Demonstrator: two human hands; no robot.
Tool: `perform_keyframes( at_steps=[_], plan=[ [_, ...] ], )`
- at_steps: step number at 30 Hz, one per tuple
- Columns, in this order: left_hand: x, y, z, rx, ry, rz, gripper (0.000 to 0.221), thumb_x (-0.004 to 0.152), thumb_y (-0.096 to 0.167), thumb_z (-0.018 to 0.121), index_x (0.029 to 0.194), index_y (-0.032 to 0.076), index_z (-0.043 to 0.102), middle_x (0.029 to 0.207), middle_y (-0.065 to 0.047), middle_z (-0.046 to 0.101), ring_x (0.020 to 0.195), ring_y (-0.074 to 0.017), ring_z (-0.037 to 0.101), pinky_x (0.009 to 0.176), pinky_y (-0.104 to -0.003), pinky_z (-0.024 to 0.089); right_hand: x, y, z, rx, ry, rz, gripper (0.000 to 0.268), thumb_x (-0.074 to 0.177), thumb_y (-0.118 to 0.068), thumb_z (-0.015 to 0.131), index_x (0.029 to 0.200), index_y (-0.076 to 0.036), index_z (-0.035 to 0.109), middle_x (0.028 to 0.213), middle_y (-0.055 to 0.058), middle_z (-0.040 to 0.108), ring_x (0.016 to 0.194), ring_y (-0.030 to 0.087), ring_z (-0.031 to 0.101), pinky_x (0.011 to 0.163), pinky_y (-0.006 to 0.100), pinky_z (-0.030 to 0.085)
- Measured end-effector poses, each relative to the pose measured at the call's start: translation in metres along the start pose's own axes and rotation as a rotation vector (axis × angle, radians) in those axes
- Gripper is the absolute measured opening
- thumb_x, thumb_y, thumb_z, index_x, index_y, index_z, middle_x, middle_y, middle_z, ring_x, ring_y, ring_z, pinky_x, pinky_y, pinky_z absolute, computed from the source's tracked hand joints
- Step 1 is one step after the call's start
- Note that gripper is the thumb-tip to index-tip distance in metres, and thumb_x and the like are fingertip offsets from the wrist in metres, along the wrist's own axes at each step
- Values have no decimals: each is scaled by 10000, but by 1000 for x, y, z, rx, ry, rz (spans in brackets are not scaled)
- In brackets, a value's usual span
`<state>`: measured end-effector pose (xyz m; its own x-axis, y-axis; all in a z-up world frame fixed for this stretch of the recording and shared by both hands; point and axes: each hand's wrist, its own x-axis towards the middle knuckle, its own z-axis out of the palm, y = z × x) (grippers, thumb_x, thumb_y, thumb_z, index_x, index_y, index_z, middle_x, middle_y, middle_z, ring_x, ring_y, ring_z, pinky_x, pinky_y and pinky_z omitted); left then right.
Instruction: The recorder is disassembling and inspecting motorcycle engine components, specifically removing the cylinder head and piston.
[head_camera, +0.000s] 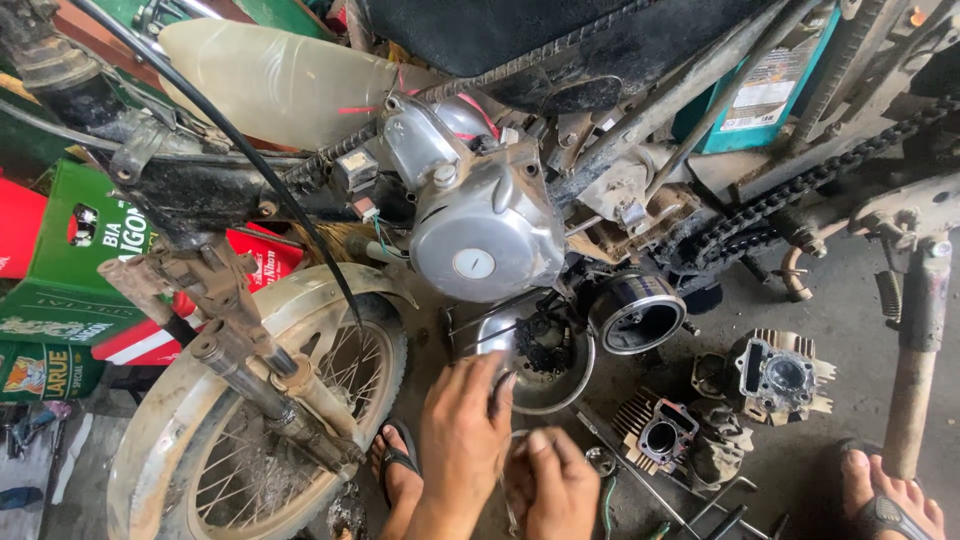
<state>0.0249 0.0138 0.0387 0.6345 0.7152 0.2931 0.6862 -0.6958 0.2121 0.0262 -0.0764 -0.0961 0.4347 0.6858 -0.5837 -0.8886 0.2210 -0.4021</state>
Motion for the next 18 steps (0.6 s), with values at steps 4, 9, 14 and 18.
perform_keyframes(
  at_steps=[4, 9, 14, 18],
  plan=[
    [5, -7, -7, -197, 101, -101, 320, 881, 168, 746, 1169, 45, 681, 1019, -121, 736, 906, -280, 721, 772, -392, 573, -1, -18, -6, -373, 113, -490, 154, 928, -138, 643, 906, -4, 716, 714, 49, 632, 588, 112, 532, 538, 256, 413],
    [7, -22, 1, -377, 38, -352, 365, 877, 203, 734, 1215, 79, 677, 1026, -92, 788, 837, -203, 764, 756, -339, 600, -7, -23, -6, -654, -347, -1171, 171, 800, -146, 819, 964, -147, 770, 916, 75, 631, 902, 230, 611, 813, 358, 574],
    [6, -5, 3, -478, -220, -398, 331, 868, 174, 755, 1191, 118, 710, 979, -75, 802, 889, -172, 772, 783, -323, 599, -2, -4, -18, -907, -397, -1314, 316, 605, -229, 909, 909, -199, 829, 852, 62, 663, 867, 272, 660, 851, 419, 555],
    [6, 1, 0, -566, -215, -349, 339, 852, 137, 757, 1183, 89, 701, 953, -101, 789, 851, -205, 780, 774, -336, 601, -7, -5, -12, -849, -402, -1313, 309, 606, -202, 897, 904, -189, 816, 862, 71, 665, 868, 280, 654, 815, 401, 557]
  ],
)
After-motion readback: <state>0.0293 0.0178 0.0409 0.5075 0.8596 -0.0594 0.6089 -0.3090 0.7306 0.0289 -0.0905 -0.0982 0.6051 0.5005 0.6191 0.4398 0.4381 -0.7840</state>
